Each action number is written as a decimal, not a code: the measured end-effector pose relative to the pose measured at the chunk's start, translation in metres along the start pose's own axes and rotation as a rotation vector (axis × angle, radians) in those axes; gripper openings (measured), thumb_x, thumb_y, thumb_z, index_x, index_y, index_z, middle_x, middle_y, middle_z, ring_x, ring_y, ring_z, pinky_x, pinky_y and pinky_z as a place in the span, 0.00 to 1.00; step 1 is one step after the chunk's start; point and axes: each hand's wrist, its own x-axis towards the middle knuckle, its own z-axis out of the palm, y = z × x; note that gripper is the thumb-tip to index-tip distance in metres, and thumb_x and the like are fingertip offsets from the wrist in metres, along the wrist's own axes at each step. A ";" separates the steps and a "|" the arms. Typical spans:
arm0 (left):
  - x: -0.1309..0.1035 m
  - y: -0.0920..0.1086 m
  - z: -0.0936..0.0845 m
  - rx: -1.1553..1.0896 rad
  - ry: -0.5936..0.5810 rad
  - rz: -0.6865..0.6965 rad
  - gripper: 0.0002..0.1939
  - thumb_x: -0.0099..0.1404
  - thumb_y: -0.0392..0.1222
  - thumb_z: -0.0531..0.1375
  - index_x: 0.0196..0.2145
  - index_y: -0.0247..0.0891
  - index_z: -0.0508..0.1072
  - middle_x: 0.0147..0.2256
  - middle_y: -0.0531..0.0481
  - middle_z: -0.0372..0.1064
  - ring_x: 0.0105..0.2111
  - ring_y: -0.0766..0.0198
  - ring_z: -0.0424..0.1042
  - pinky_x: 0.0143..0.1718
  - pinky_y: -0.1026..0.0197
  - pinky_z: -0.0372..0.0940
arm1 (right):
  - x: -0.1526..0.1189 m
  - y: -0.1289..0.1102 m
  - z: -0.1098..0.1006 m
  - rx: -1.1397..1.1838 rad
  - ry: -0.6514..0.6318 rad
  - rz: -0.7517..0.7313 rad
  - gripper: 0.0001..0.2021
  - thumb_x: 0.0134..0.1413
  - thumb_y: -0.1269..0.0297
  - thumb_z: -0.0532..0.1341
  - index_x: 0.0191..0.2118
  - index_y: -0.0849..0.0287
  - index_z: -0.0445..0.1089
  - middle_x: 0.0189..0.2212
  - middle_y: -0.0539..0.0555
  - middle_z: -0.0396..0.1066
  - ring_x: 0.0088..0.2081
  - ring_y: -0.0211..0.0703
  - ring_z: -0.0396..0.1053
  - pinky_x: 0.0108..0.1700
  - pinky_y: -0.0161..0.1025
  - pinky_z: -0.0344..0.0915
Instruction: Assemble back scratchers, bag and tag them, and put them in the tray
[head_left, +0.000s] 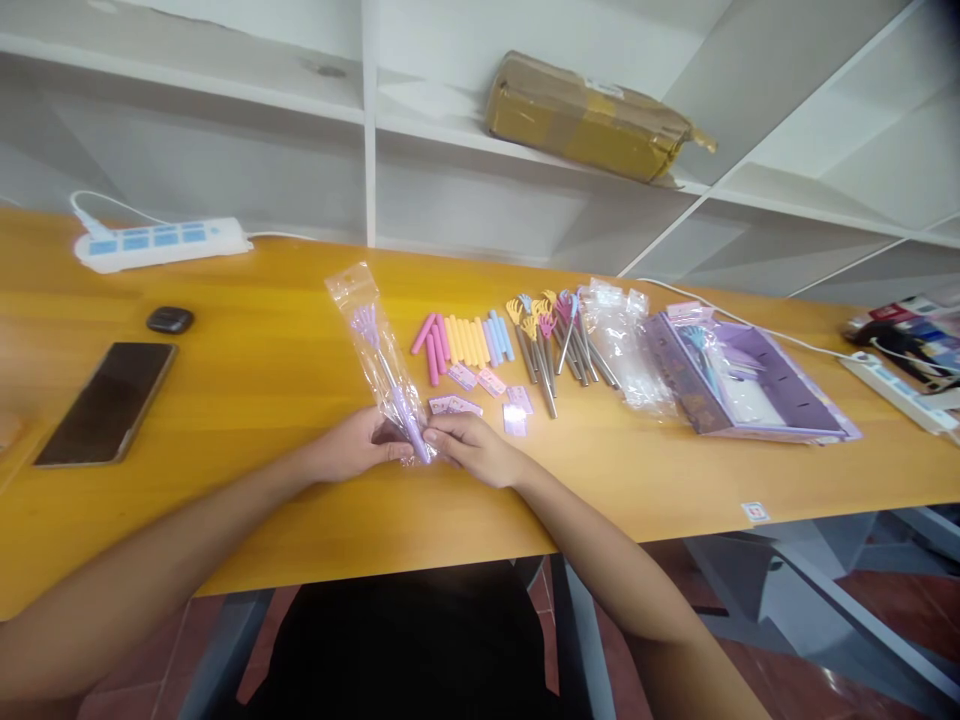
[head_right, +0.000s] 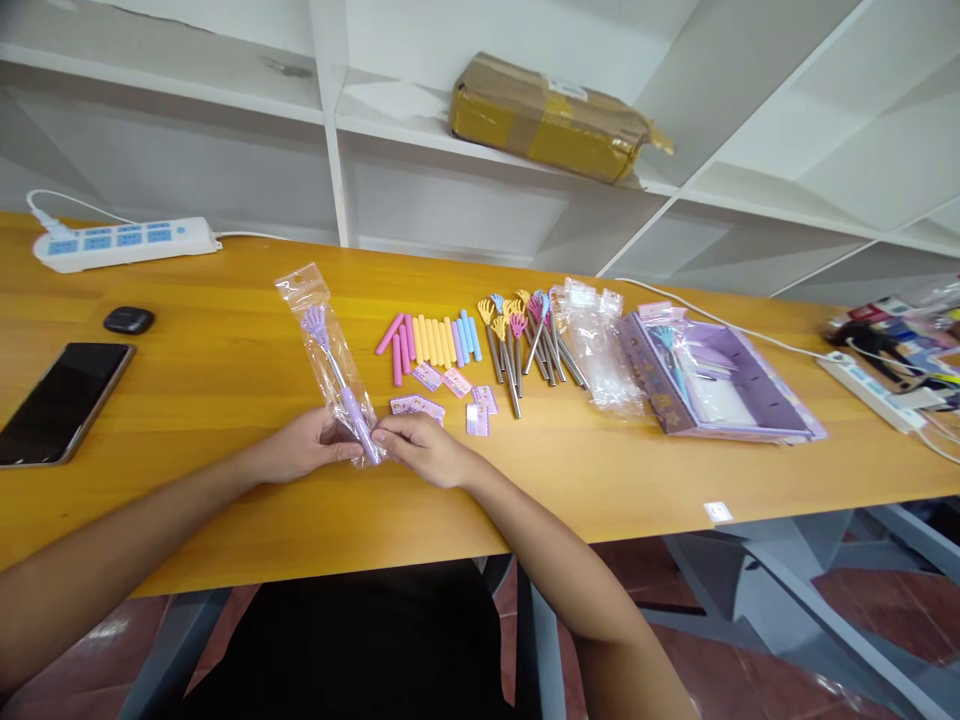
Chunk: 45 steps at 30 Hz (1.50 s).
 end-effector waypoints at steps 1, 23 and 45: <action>0.000 0.000 0.000 0.001 -0.005 -0.002 0.10 0.70 0.45 0.68 0.45 0.38 0.76 0.38 0.48 0.78 0.43 0.56 0.79 0.51 0.49 0.72 | 0.000 0.000 0.000 -0.006 0.002 -0.002 0.24 0.76 0.46 0.55 0.31 0.58 0.64 0.24 0.46 0.61 0.27 0.35 0.59 0.33 0.34 0.57; -0.009 0.013 0.002 0.323 -0.110 -0.074 0.13 0.72 0.46 0.64 0.51 0.39 0.76 0.49 0.44 0.79 0.47 0.54 0.79 0.51 0.52 0.72 | 0.000 0.004 -0.006 -0.025 0.260 0.003 0.18 0.73 0.47 0.57 0.40 0.57 0.68 0.28 0.47 0.64 0.27 0.35 0.61 0.31 0.36 0.60; 0.000 -0.009 0.001 0.182 0.506 0.214 0.11 0.75 0.46 0.62 0.49 0.44 0.65 0.47 0.49 0.71 0.43 0.61 0.75 0.48 0.55 0.70 | 0.000 -0.009 0.001 0.357 -0.417 0.351 0.17 0.62 0.52 0.70 0.39 0.62 0.73 0.27 0.49 0.75 0.25 0.33 0.73 0.25 0.30 0.71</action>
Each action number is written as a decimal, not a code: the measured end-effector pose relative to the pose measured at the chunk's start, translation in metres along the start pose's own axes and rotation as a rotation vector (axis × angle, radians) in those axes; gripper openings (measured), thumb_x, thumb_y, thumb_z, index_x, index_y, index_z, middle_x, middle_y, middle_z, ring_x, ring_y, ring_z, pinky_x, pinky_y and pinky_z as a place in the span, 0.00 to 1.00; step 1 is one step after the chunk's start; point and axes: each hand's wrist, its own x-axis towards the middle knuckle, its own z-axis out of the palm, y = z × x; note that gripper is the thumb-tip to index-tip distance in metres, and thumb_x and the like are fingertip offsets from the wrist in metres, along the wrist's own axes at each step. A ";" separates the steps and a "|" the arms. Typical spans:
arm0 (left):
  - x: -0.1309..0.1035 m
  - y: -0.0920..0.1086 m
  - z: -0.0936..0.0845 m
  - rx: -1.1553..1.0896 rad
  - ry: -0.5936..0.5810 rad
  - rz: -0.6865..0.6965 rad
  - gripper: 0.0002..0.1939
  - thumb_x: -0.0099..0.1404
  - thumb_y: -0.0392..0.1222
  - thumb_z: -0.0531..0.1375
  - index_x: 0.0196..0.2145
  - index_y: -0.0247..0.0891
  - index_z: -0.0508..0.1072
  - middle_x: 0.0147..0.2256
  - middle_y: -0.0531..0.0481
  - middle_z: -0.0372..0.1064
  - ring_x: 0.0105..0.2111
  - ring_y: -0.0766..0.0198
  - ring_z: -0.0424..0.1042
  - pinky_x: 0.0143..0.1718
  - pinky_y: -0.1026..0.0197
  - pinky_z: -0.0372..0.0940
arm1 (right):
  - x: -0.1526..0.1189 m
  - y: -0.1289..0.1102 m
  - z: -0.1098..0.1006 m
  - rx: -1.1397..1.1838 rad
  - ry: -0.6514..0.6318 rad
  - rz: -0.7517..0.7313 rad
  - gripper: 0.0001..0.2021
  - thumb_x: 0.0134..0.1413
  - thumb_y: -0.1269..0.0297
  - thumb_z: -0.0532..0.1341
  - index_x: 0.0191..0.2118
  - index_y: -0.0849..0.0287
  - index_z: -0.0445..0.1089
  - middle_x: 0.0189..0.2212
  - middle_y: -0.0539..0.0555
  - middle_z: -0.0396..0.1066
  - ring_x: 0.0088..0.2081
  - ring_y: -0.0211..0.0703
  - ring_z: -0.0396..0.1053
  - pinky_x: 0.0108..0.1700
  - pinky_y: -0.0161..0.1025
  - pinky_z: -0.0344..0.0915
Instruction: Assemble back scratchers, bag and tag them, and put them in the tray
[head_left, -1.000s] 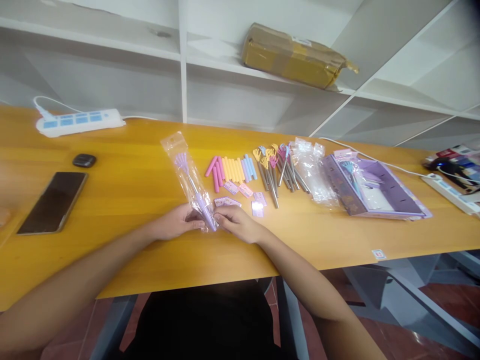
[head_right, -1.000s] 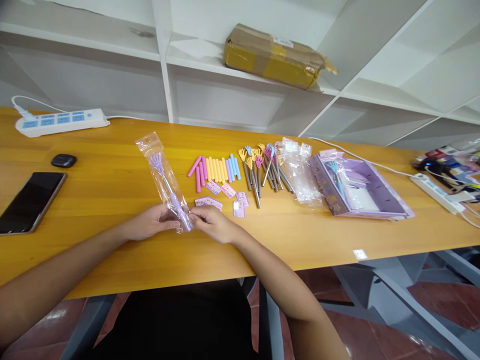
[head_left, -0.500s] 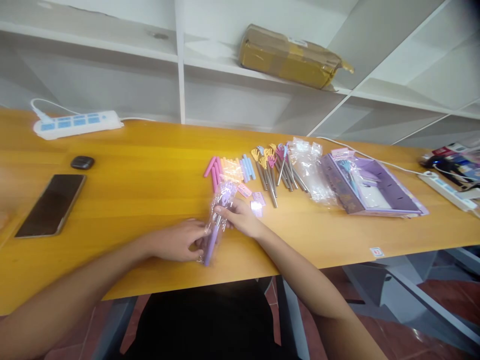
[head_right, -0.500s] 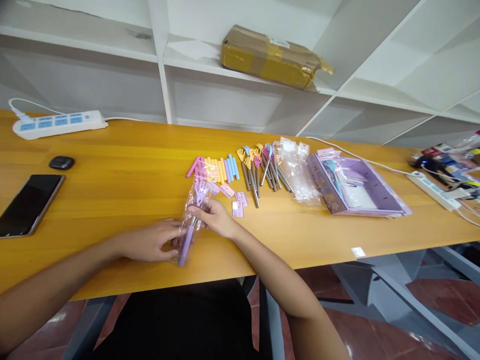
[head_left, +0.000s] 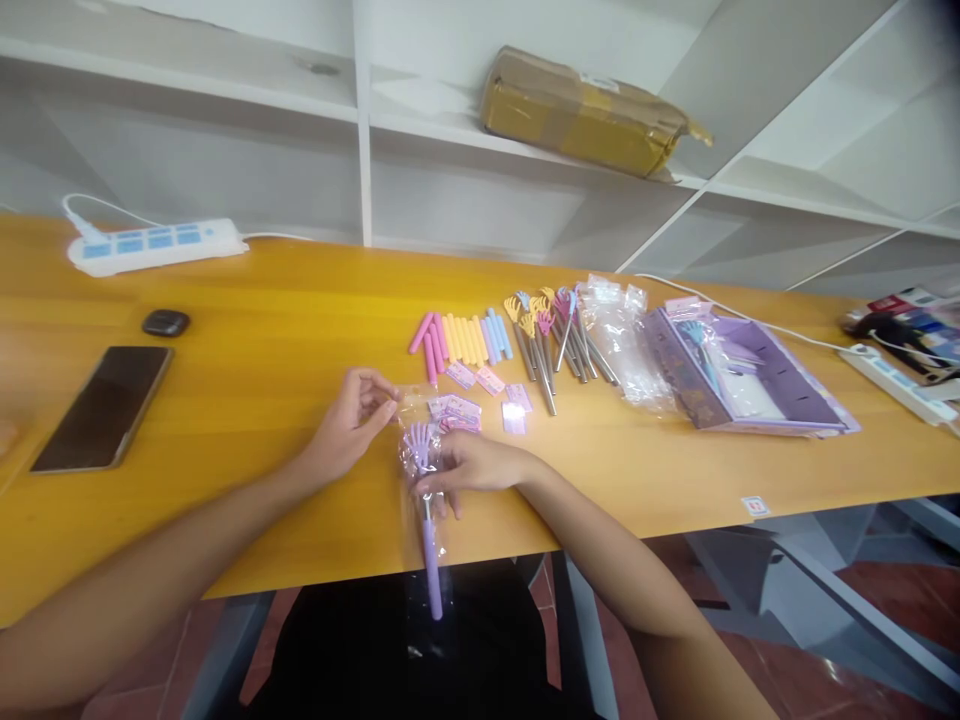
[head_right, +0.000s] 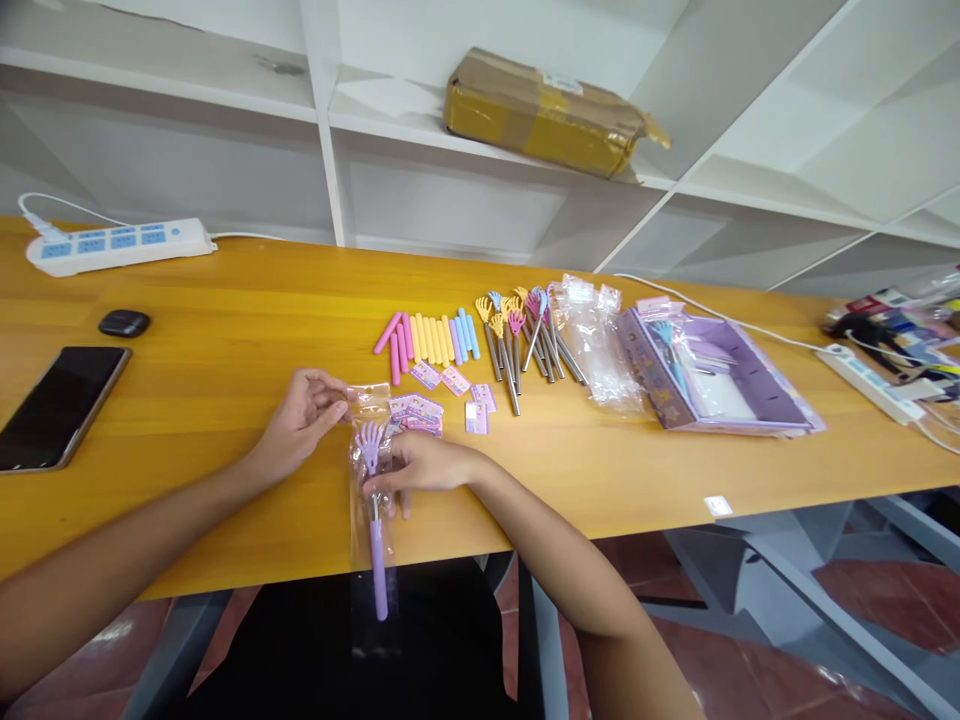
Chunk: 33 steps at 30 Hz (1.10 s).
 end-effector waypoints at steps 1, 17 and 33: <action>0.001 0.000 0.000 0.038 -0.015 -0.002 0.09 0.75 0.46 0.62 0.49 0.43 0.67 0.46 0.49 0.71 0.44 0.61 0.75 0.48 0.55 0.70 | 0.000 0.000 0.001 -0.004 -0.018 0.002 0.17 0.62 0.52 0.71 0.40 0.62 0.73 0.27 0.49 0.75 0.25 0.33 0.74 0.25 0.29 0.71; 0.005 0.007 -0.001 0.073 -0.077 -0.124 0.13 0.71 0.46 0.65 0.50 0.40 0.74 0.45 0.47 0.74 0.46 0.59 0.74 0.53 0.53 0.69 | -0.037 0.003 -0.057 -0.936 0.913 -0.103 0.08 0.67 0.58 0.67 0.42 0.58 0.74 0.39 0.54 0.73 0.36 0.41 0.68 0.40 0.40 0.62; 0.003 0.003 0.001 0.061 -0.041 -0.098 0.10 0.76 0.50 0.59 0.43 0.41 0.68 0.41 0.50 0.72 0.40 0.60 0.75 0.46 0.55 0.70 | -0.033 0.006 -0.054 -0.604 0.867 -0.179 0.09 0.65 0.58 0.66 0.40 0.57 0.68 0.32 0.49 0.70 0.30 0.38 0.64 0.34 0.38 0.60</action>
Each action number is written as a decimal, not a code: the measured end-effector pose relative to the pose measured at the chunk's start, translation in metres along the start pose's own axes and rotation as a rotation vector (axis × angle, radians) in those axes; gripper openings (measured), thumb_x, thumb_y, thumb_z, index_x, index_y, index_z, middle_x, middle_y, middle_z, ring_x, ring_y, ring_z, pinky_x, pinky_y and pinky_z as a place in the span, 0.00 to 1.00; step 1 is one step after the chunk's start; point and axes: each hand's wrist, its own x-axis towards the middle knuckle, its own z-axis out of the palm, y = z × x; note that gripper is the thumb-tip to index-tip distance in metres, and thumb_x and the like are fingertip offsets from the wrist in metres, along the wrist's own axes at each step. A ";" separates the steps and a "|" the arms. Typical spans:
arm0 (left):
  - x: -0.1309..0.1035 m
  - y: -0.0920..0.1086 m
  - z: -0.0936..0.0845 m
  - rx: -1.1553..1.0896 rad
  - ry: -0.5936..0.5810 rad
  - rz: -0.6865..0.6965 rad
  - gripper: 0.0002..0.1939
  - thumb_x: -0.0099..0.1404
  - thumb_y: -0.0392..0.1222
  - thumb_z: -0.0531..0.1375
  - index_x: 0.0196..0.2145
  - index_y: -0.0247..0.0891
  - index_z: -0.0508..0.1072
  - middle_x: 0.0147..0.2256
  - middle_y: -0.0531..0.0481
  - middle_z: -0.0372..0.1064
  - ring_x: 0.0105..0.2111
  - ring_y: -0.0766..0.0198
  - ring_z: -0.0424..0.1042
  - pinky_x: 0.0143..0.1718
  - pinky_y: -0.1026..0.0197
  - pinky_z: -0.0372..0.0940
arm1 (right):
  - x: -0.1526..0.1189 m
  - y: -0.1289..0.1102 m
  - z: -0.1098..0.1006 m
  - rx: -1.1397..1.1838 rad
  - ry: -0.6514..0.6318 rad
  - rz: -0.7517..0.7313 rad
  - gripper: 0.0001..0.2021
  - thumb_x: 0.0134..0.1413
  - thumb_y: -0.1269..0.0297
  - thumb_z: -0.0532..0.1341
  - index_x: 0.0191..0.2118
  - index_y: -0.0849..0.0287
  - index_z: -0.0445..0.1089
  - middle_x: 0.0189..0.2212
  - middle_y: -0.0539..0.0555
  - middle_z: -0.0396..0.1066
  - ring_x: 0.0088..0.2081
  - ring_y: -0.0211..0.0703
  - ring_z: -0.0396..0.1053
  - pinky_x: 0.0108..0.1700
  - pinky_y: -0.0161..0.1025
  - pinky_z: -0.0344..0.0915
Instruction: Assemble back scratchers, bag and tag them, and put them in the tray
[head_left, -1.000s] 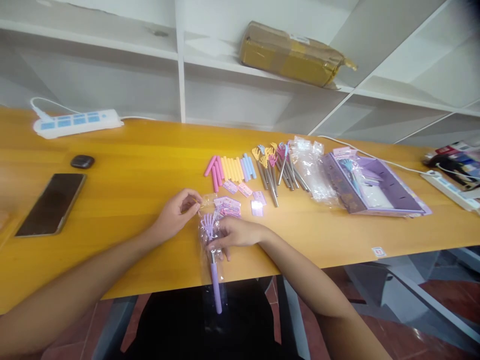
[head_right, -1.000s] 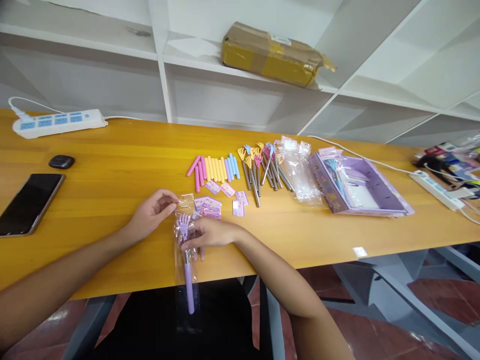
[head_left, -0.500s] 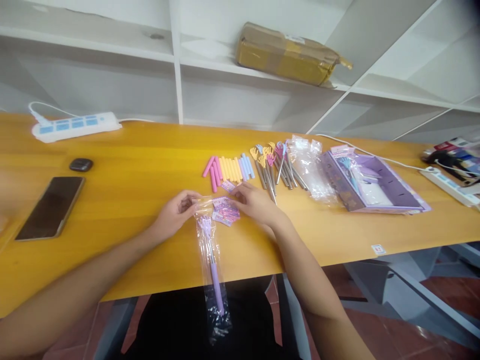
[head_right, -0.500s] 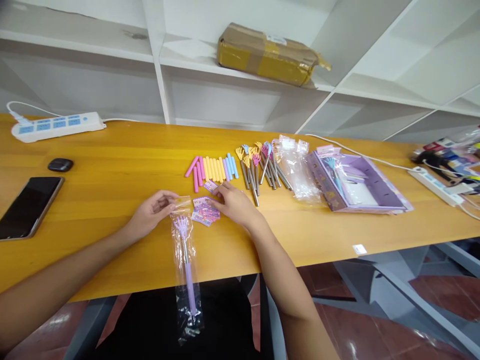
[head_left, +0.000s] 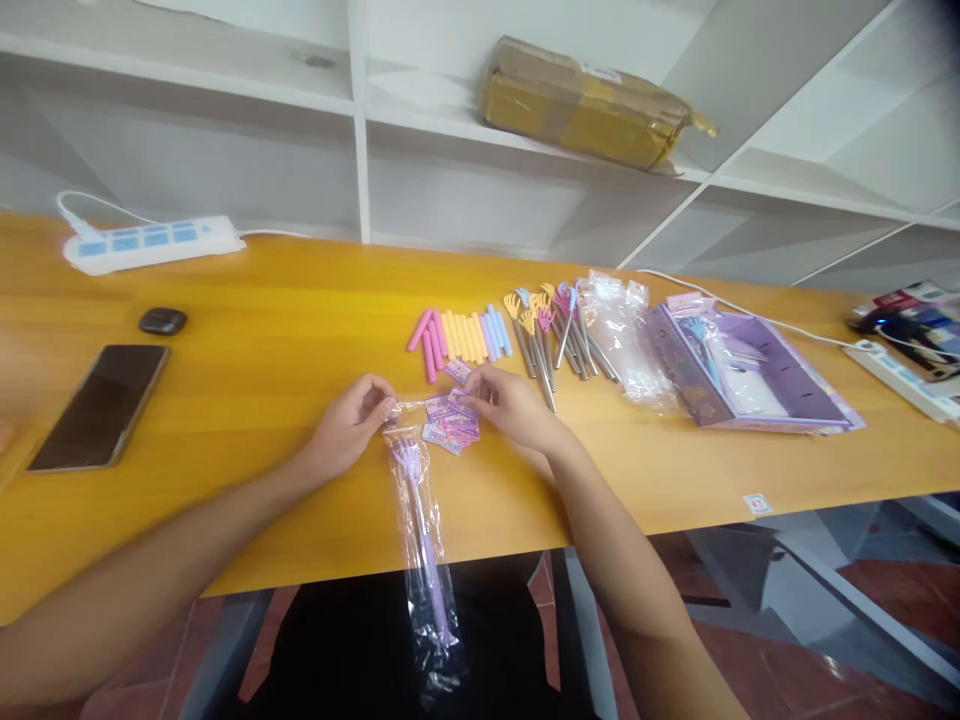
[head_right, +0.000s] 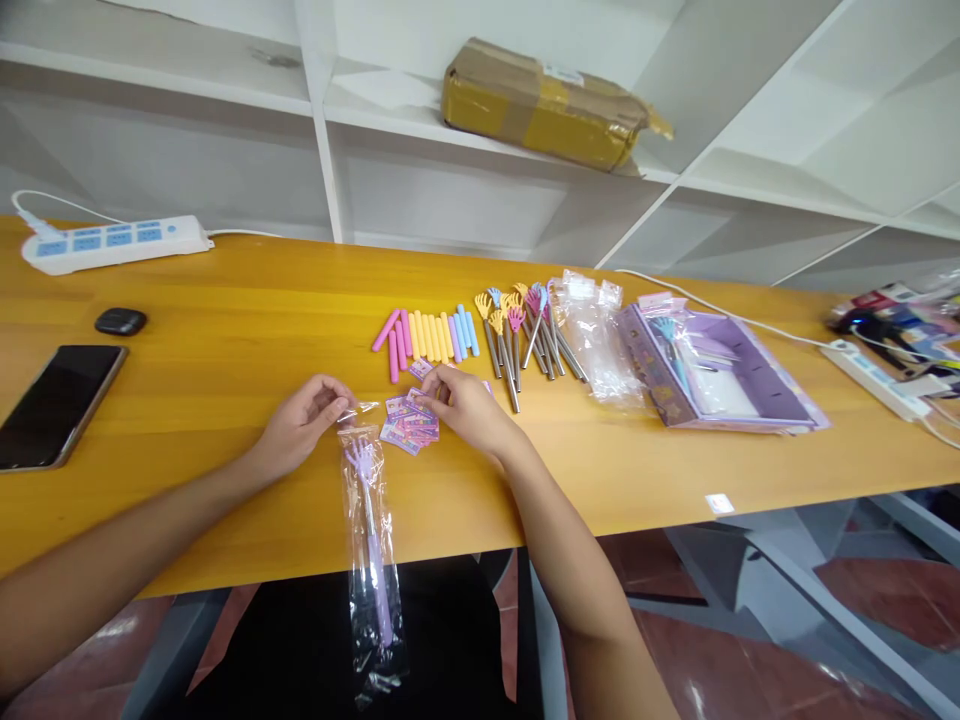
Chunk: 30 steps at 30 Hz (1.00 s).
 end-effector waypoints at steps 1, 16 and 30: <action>0.000 -0.001 0.000 -0.027 0.009 -0.012 0.10 0.76 0.50 0.60 0.44 0.41 0.67 0.40 0.50 0.73 0.39 0.61 0.76 0.45 0.55 0.71 | 0.000 0.000 0.002 0.069 0.028 -0.021 0.10 0.66 0.57 0.66 0.42 0.56 0.67 0.34 0.50 0.70 0.31 0.39 0.65 0.35 0.38 0.61; -0.001 0.003 -0.003 -0.097 -0.072 -0.035 0.15 0.75 0.50 0.62 0.53 0.41 0.79 0.53 0.43 0.78 0.52 0.52 0.77 0.58 0.47 0.70 | -0.002 -0.010 0.027 0.052 0.117 -0.303 0.08 0.72 0.60 0.61 0.48 0.52 0.79 0.47 0.57 0.78 0.50 0.48 0.75 0.56 0.49 0.70; -0.001 -0.001 -0.001 -0.492 -0.209 -0.076 0.17 0.72 0.45 0.65 0.55 0.39 0.82 0.58 0.38 0.78 0.55 0.48 0.78 0.58 0.47 0.72 | 0.001 0.004 0.040 0.153 0.258 -0.254 0.12 0.69 0.51 0.65 0.46 0.55 0.72 0.41 0.55 0.76 0.40 0.43 0.77 0.47 0.43 0.76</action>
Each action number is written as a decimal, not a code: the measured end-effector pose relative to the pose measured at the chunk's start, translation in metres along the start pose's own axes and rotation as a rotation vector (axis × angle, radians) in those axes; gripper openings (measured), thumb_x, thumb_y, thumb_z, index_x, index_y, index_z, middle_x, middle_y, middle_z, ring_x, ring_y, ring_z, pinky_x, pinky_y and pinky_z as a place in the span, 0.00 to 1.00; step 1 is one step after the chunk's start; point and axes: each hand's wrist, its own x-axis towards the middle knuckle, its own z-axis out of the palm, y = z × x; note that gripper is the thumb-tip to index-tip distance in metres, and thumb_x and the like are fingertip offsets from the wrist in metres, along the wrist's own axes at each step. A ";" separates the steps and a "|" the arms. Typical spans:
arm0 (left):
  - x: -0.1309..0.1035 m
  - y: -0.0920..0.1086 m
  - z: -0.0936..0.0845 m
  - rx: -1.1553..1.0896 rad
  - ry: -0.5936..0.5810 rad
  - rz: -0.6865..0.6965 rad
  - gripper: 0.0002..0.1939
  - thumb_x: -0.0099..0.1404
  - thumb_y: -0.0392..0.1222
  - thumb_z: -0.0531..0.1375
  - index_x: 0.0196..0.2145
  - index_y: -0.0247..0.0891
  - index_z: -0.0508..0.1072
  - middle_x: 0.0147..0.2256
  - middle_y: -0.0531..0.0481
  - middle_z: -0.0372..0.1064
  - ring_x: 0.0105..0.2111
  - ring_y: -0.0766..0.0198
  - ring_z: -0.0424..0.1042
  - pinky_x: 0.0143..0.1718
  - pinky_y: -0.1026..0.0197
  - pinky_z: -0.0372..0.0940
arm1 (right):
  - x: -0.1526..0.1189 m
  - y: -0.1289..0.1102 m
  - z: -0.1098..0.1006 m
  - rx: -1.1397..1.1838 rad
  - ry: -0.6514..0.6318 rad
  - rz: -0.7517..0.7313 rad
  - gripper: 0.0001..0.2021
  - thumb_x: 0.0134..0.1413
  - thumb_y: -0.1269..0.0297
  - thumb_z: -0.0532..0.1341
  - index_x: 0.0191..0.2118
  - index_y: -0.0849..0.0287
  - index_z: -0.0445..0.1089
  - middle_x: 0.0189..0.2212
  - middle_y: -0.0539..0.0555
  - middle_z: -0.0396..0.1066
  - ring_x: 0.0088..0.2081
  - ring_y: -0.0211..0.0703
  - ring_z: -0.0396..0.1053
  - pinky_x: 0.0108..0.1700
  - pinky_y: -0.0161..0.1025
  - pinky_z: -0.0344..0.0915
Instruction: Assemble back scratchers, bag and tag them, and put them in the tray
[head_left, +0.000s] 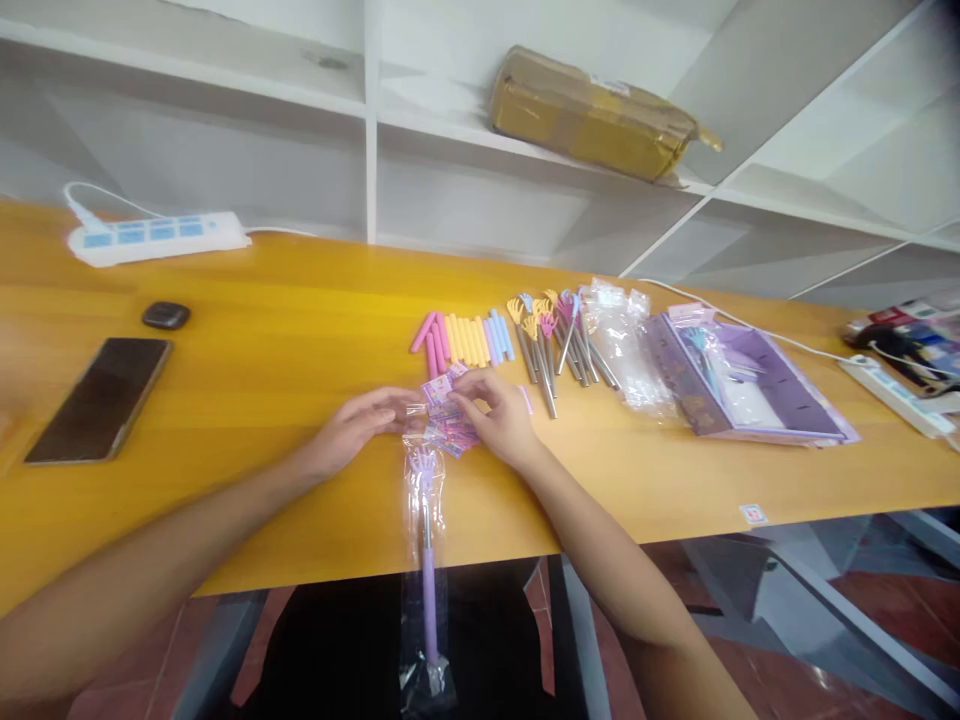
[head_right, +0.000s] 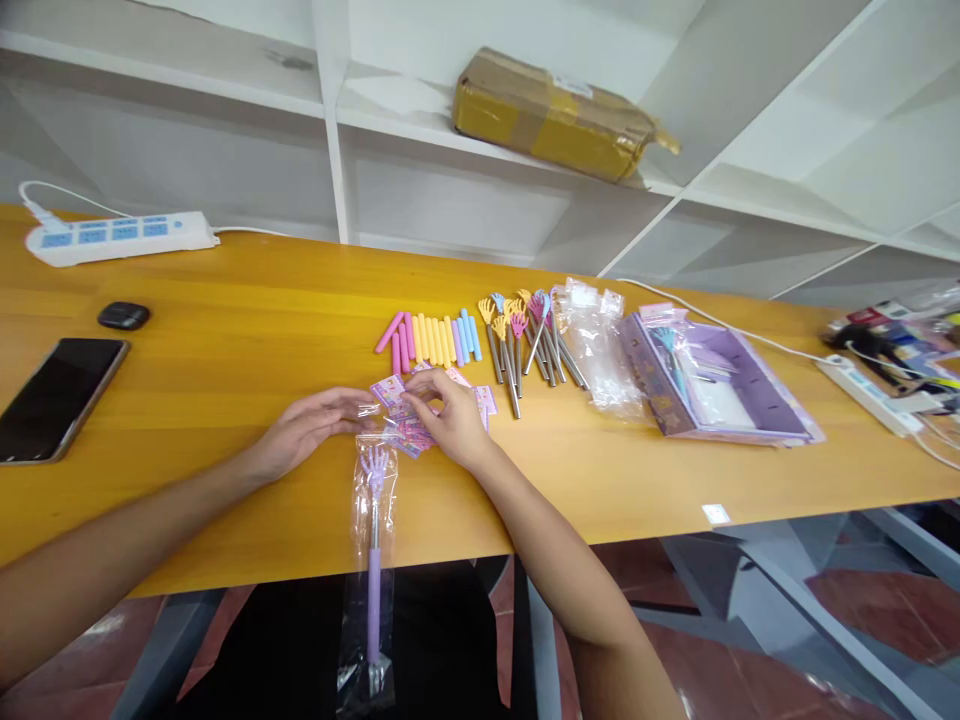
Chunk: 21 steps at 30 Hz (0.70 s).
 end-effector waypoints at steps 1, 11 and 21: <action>0.000 0.000 0.000 -0.006 -0.008 0.007 0.17 0.72 0.45 0.64 0.55 0.39 0.81 0.58 0.38 0.78 0.55 0.48 0.79 0.58 0.47 0.72 | 0.000 0.000 0.000 0.003 0.006 -0.008 0.12 0.68 0.52 0.66 0.45 0.55 0.72 0.40 0.54 0.76 0.40 0.43 0.77 0.47 0.42 0.77; 0.002 0.001 -0.004 0.022 -0.095 -0.017 0.21 0.72 0.47 0.64 0.59 0.38 0.80 0.57 0.37 0.79 0.53 0.50 0.78 0.57 0.49 0.70 | 0.000 0.000 0.000 0.030 0.014 -0.029 0.09 0.68 0.55 0.66 0.45 0.54 0.73 0.39 0.53 0.78 0.39 0.42 0.79 0.46 0.43 0.78; 0.001 0.001 -0.004 -0.006 -0.102 0.003 0.20 0.73 0.43 0.62 0.59 0.37 0.79 0.51 0.38 0.82 0.51 0.50 0.79 0.58 0.49 0.69 | 0.000 -0.001 -0.002 -0.019 -0.056 -0.080 0.07 0.70 0.58 0.65 0.47 0.54 0.71 0.41 0.54 0.78 0.40 0.43 0.79 0.45 0.43 0.78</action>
